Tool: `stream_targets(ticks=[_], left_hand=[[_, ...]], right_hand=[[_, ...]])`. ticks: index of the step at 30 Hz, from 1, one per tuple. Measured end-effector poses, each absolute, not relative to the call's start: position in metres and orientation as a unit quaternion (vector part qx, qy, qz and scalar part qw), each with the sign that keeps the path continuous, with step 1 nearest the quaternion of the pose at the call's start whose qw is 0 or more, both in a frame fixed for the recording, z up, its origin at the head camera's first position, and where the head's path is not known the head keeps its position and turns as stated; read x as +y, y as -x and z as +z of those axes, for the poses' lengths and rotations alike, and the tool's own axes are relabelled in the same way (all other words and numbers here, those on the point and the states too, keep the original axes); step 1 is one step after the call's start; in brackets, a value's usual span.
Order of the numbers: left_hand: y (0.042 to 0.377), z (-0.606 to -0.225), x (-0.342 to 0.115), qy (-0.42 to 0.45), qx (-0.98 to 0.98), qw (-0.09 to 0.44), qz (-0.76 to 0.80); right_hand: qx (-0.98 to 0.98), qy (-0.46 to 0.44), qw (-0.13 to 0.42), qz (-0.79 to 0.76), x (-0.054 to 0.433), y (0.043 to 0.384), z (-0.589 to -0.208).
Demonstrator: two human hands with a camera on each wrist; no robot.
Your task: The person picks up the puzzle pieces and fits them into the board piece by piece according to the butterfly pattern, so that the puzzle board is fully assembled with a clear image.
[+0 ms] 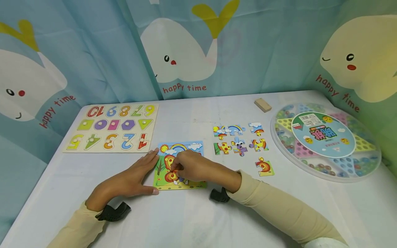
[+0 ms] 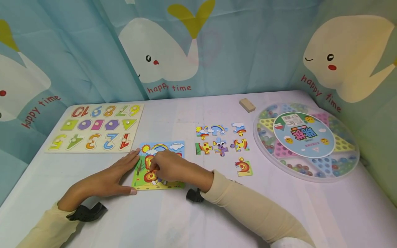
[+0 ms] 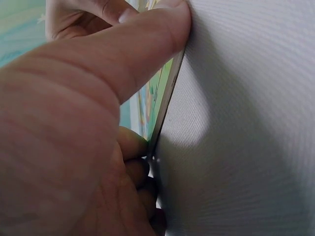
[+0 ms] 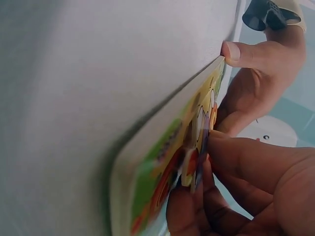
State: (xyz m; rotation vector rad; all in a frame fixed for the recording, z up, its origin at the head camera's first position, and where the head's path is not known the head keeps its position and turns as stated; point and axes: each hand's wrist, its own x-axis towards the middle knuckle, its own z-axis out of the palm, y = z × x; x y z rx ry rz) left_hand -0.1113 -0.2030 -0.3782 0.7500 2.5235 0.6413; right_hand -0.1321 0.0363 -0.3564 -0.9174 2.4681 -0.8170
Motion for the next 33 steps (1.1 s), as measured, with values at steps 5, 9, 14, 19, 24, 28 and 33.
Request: stream_targets(ticks=[5,9,14,19,24,28,33], left_hand=[[0.1101,-0.3763,-0.2030,-0.265,0.910,0.217,0.233],[0.1092,-0.3748,-0.2019,-0.263,0.911,0.217,0.233],[0.1093,-0.3741,-0.2015,-0.266,0.911,0.215,0.231],[0.1093,-0.3744,-0.2022,-0.267,0.911,0.215,0.229],[0.1090,-0.3741,-0.2022,-0.263,0.912,0.216,0.229],[0.1090,-0.3744,-0.2024,-0.263,0.912,0.216,0.230],[0.1095,-0.3745,-0.2029,-0.264,0.911,0.216,0.231]], right_hand=[[0.880,0.331,0.192,-0.283,0.0352,0.1335,-0.3574],[0.882,0.332,0.186,-0.277,0.0346,0.1346,-0.3582],[0.885,0.327,0.188,-0.274,0.0348,0.1344,-0.3577],[0.881,0.325,0.192,-0.286,0.0343,0.1339,-0.3585],[0.879,0.330,0.187,-0.289,0.0340,0.1339,-0.3596],[0.879,0.337,0.183,-0.284,0.0334,0.1337,-0.3595],[0.884,0.330,0.180,-0.277,0.0318,0.1331,-0.3583]])
